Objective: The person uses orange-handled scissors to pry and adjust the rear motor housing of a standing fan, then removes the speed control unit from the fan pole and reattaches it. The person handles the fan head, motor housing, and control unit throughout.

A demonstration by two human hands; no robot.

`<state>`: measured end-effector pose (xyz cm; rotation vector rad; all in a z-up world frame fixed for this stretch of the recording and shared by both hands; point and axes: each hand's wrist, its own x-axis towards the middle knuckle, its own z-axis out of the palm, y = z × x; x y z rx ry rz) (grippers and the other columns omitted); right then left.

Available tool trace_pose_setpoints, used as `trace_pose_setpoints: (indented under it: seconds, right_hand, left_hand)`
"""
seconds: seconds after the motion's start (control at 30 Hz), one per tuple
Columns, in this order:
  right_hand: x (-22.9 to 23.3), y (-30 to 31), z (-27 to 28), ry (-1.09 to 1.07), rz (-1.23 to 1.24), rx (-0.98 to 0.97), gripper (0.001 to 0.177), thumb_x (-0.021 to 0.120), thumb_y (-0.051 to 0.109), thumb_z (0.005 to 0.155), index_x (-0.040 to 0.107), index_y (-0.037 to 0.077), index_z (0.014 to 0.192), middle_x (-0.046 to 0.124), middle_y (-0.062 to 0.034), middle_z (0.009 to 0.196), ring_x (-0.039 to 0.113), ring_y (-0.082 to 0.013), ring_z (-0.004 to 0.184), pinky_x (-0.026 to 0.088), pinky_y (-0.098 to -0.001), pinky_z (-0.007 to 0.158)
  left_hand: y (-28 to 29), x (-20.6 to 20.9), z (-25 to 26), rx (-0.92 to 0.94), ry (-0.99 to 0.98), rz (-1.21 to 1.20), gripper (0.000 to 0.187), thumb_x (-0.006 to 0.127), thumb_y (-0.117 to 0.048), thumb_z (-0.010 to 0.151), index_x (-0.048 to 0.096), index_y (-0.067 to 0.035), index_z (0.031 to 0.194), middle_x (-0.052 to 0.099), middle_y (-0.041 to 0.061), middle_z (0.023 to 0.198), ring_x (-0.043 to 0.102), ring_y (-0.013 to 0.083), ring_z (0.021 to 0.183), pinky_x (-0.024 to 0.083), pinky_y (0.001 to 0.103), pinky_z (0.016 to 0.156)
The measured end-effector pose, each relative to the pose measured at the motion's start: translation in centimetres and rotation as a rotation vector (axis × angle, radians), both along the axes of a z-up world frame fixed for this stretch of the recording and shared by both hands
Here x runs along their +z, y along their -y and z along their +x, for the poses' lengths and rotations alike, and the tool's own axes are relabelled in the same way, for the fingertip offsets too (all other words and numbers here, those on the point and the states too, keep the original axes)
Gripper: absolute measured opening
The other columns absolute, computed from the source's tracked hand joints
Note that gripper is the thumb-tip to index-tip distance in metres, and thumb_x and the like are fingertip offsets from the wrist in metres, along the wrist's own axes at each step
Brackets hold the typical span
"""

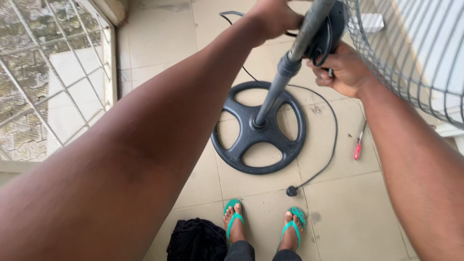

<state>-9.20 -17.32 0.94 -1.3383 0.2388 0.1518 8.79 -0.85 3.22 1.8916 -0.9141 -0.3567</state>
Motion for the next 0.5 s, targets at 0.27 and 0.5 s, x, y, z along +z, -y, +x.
trace_pose_setpoints:
  seconds: [0.27, 0.5]
  right_hand:
    - [1.4, -3.1, -1.2, 0.036, 0.035, -0.138, 0.022, 0.067, 0.005, 0.094, 0.059, 0.015, 0.112, 0.062, 0.0001, 0.094, 0.048, -0.006, 0.062, 0.034, -0.024, 0.054]
    - [1.0, -4.4, -2.0, 0.089, 0.103, -0.171, 0.023, 0.066, 0.005, 0.098, 0.056, 0.015, 0.117, 0.056, 0.0012, 0.093, 0.051, -0.0083, 0.068, 0.038, -0.025, 0.057]
  left_hand:
    - [-6.1, -2.5, -3.2, 0.058, -0.195, -0.374, 0.013, 0.076, 0.004, 0.087, 0.073, 0.004, 0.1, 0.071, 0.015, 0.097, 0.066, 0.0207, 0.081, 0.055, 0.038, 0.076]
    - [-7.5, -3.9, -8.0, 0.012, -0.324, -0.21, 0.064, 0.08, 0.005, 0.076, 0.063, -0.016, 0.134, 0.07, 0.008, 0.125, 0.075, 0.0171, 0.101, 0.064, 0.032, 0.087]
